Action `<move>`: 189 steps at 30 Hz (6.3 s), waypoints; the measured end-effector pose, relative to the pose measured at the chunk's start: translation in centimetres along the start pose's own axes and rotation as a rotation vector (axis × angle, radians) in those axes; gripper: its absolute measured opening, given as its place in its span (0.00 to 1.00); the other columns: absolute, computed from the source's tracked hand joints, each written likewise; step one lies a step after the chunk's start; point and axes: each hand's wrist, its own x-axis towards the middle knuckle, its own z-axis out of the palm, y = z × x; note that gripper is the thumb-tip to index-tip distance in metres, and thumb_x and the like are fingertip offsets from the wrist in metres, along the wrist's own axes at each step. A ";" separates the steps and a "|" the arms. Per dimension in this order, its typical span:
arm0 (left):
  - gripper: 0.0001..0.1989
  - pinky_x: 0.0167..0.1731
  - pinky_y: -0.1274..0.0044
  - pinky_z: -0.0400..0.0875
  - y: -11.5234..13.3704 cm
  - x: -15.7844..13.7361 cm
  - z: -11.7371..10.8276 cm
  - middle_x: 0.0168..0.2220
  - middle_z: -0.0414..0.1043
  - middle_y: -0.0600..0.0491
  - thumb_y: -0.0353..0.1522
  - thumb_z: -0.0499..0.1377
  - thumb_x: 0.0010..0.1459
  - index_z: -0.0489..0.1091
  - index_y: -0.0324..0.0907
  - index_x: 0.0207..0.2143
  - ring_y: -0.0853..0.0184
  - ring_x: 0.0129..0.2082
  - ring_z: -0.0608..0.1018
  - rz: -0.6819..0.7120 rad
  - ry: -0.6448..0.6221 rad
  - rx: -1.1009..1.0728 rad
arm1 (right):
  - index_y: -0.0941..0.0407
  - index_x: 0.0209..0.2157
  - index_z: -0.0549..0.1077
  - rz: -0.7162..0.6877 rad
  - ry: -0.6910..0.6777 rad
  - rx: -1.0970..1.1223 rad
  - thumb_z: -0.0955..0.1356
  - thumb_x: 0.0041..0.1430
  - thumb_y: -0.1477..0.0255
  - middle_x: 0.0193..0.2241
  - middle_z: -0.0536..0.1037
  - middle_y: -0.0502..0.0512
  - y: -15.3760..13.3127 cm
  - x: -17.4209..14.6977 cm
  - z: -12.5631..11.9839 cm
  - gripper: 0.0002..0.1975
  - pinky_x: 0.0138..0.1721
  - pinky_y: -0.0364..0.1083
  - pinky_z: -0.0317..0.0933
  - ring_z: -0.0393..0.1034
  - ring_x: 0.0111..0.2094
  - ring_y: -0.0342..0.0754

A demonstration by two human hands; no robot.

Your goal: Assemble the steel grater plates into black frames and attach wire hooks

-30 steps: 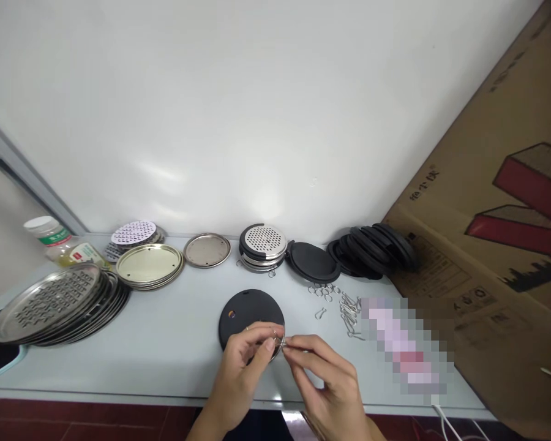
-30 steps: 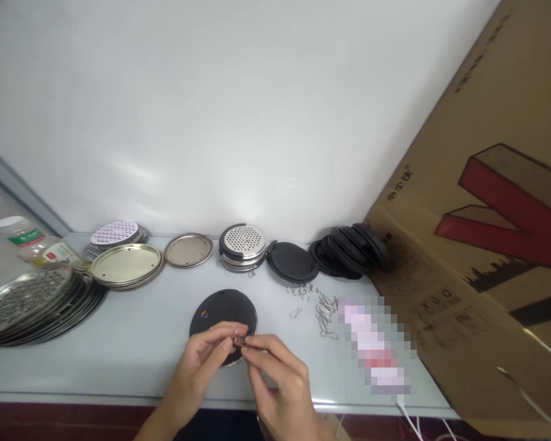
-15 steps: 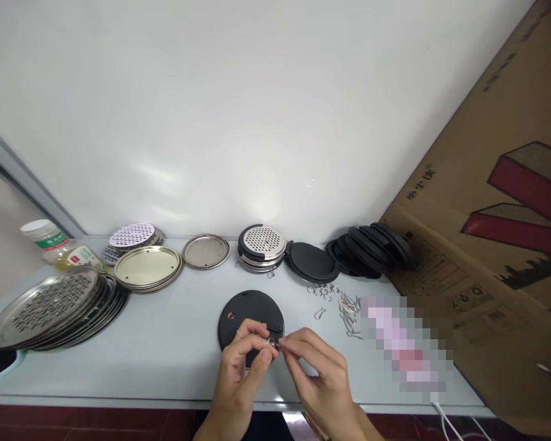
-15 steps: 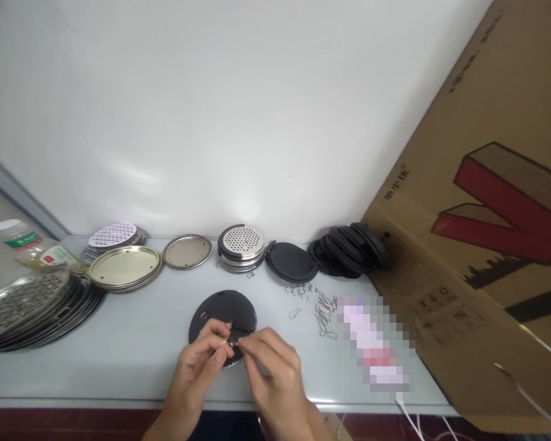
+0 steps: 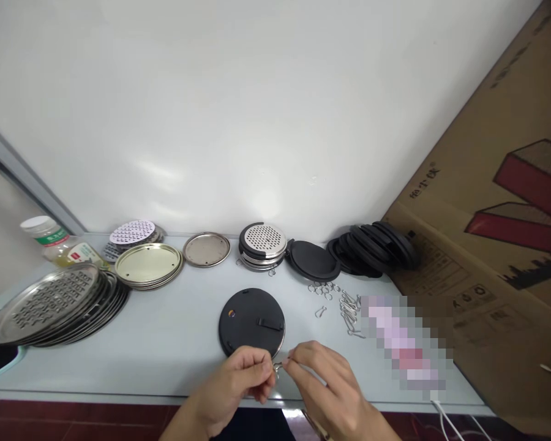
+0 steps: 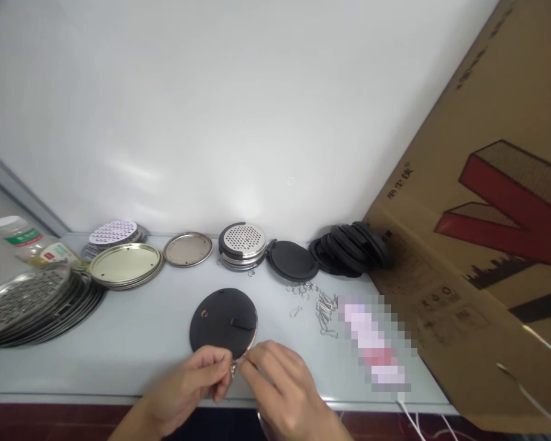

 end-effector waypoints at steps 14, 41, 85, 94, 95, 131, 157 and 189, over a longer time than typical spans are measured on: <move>0.14 0.36 0.78 0.62 -0.9 -0.1 0.4 0.30 0.65 0.54 0.41 0.61 0.61 0.73 0.38 0.33 0.71 0.32 0.68 0.316 -0.036 0.112 | 0.61 0.47 0.72 0.119 0.114 0.101 0.64 0.56 0.92 0.33 0.72 0.61 0.1 -0.1 -0.4 0.20 0.31 0.48 0.64 0.67 0.34 0.49; 0.11 0.39 0.72 0.72 -2.5 0.3 2.1 0.39 0.79 0.49 0.21 0.56 0.58 0.73 0.43 0.37 0.63 0.38 0.78 0.963 0.397 1.228 | 0.59 0.25 0.73 1.357 0.250 1.208 0.70 0.56 0.49 0.17 0.69 0.49 -3.1 -0.9 4.1 0.25 0.19 0.39 0.54 0.63 0.19 0.41; 0.18 0.42 0.65 0.65 -0.6 0.6 1.0 0.44 0.74 0.46 0.38 0.59 0.58 0.71 0.43 0.50 0.55 0.43 0.74 0.453 0.545 1.635 | 0.57 0.39 0.82 0.968 -0.033 0.158 0.64 0.65 0.68 0.28 0.80 0.54 5.4 -0.7 0.0 0.15 0.31 0.46 0.61 0.72 0.28 0.50; 0.27 0.52 0.62 0.65 -0.1 5.4 1.9 0.54 0.70 0.46 0.34 0.60 0.57 0.62 0.42 0.59 0.55 0.52 0.71 0.539 0.396 1.518 | 0.57 0.29 0.77 0.948 -0.078 0.114 0.63 0.64 0.72 0.24 0.76 0.52 5.5 -0.4 1.1 0.13 0.30 0.45 0.59 0.68 0.26 0.47; 0.28 0.54 0.61 0.64 -0.2 5.7 1.9 0.55 0.69 0.46 0.34 0.60 0.57 0.61 0.42 0.60 0.55 0.54 0.70 0.545 0.379 1.517 | 0.56 0.29 0.76 0.938 -0.086 0.108 0.63 0.64 0.72 0.25 0.75 0.52 5.5 -0.5 1.1 0.12 0.31 0.45 0.59 0.68 0.27 0.48; 0.30 0.54 0.59 0.65 -0.4 6.7 1.9 0.59 0.70 0.54 0.35 0.60 0.58 0.60 0.47 0.63 0.53 0.57 0.66 0.500 0.344 1.522 | 0.55 0.31 0.66 0.691 -0.479 -0.226 0.60 0.65 0.81 0.28 0.70 0.50 6.2 -0.6 0.4 0.10 0.28 0.43 0.53 0.66 0.26 0.45; 0.28 0.55 0.59 0.65 -0.4 6.7 1.9 0.58 0.71 0.51 0.35 0.61 0.57 0.63 0.44 0.61 0.53 0.57 0.67 0.519 0.343 1.523 | 0.55 0.30 0.65 0.671 -0.544 -0.158 0.60 0.61 0.85 0.27 0.70 0.50 6.6 -0.1 0.2 0.12 0.27 0.43 0.52 0.63 0.25 0.44; 0.26 0.50 0.59 0.64 -0.1 7.0 2.2 0.56 0.71 0.50 0.38 0.62 0.59 0.64 0.47 0.59 0.55 0.53 0.69 0.482 0.354 1.554 | 0.54 0.31 0.67 0.780 -0.342 0.022 0.59 0.68 0.79 0.29 0.73 0.52 6.3 -1.5 -0.4 0.12 0.34 0.45 0.60 0.69 0.30 0.47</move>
